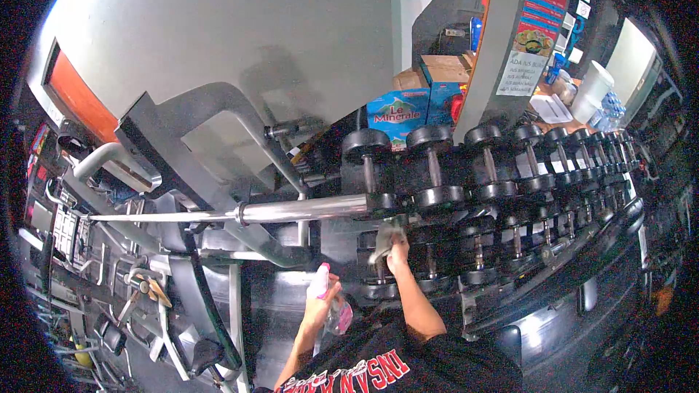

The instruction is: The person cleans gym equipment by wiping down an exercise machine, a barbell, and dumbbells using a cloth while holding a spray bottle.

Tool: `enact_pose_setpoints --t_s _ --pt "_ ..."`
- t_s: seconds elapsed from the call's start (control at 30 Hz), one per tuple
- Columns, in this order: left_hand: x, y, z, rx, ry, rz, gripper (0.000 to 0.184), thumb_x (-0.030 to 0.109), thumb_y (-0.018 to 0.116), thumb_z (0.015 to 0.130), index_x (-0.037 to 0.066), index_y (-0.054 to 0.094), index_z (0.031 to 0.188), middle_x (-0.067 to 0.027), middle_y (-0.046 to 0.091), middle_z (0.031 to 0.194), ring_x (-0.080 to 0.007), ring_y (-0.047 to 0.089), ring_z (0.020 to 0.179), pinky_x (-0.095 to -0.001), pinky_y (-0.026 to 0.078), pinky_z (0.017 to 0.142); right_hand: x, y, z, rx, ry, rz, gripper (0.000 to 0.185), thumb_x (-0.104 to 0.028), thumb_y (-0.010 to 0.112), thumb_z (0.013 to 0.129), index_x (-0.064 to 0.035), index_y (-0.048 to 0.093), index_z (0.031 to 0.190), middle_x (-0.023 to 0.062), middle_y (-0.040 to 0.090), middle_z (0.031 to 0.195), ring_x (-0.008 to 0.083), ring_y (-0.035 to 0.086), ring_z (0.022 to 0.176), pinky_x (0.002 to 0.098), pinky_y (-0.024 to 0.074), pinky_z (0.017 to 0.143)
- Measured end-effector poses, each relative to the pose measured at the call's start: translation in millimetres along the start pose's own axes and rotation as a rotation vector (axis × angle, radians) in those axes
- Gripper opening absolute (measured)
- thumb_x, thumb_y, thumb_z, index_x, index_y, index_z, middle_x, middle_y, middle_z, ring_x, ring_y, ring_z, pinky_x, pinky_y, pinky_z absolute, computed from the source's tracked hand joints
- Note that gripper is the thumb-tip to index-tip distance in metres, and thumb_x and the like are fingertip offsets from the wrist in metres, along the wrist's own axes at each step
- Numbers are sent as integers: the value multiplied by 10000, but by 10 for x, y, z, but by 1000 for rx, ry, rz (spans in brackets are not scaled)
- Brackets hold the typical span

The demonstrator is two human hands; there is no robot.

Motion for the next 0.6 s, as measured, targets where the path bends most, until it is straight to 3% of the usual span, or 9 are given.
enact_pose_setpoints --t_s 0.13,0.2,0.27,0.4,0.47,0.53,0.6 --pt "69 -87 15 30 21 -30 180 50 616 888 -7 544 1043 -35 561 785 -103 549 547 -265 467 506 -276 306 28 128 -154 -28 301 -218 610 924 -85 565 1190 9 636 960 132 601 839 303 479 746" --pt "1 -189 37 -28 3 28 191 50 614 889 -7 539 1055 -31 554 787 -102 544 545 -267 469 509 -276 378 40 221 -381 -382 315 -223 609 927 -60 573 1194 17 640 950 110 573 839 285 450 758" --pt "37 -234 68 -49 20 22 191 49 613 889 -8 539 1055 -33 552 781 -102 544 545 -267 469 508 -398 709 -368 232 -697 -834 288 -178 615 909 -8 609 1141 81 661 1010 175 583 887 327 451 811" --pt "128 -330 94 -67 56 -50 185 40 608 886 -14 541 1050 -39 555 771 -105 554 549 -267 467 502 -309 1304 -898 132 -879 -1164 258 -115 596 882 8 616 1108 204 579 1237 324 583 1113 364 459 908" --pt "201 -366 112 -62 37 -70 177 33 607 882 -19 544 1039 -43 561 769 -114 563 537 -267 461 490 -211 1399 -987 132 -878 -1202 262 -79 606 842 -7 620 1093 228 560 1239 385 580 1075 374 497 854" --pt "281 -409 125 -69 30 -103 169 27 605 881 -21 547 1032 -46 566 770 -124 569 522 -268 458 486 -109 1282 -987 -155 -654 -1375 247 -82 592 856 -4 614 1090 216 621 1134 379 614 998 357 512 793" --pt "282 -463 148 -69 53 -107 165 21 601 880 -21 547 1030 -49 565 765 -128 567 510 -267 451 476 13 1265 -1052 -392 -488 -1446 229 -94 577 882 -12 610 1094 191 662 998 306 662 912 338 512 732"
Point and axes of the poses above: each hand's wrist, its own z-axis towards the middle knuckle, its own y-axis out of the palm, x = y × z, the point moved 1 cm from there along z, towards the middle knuckle
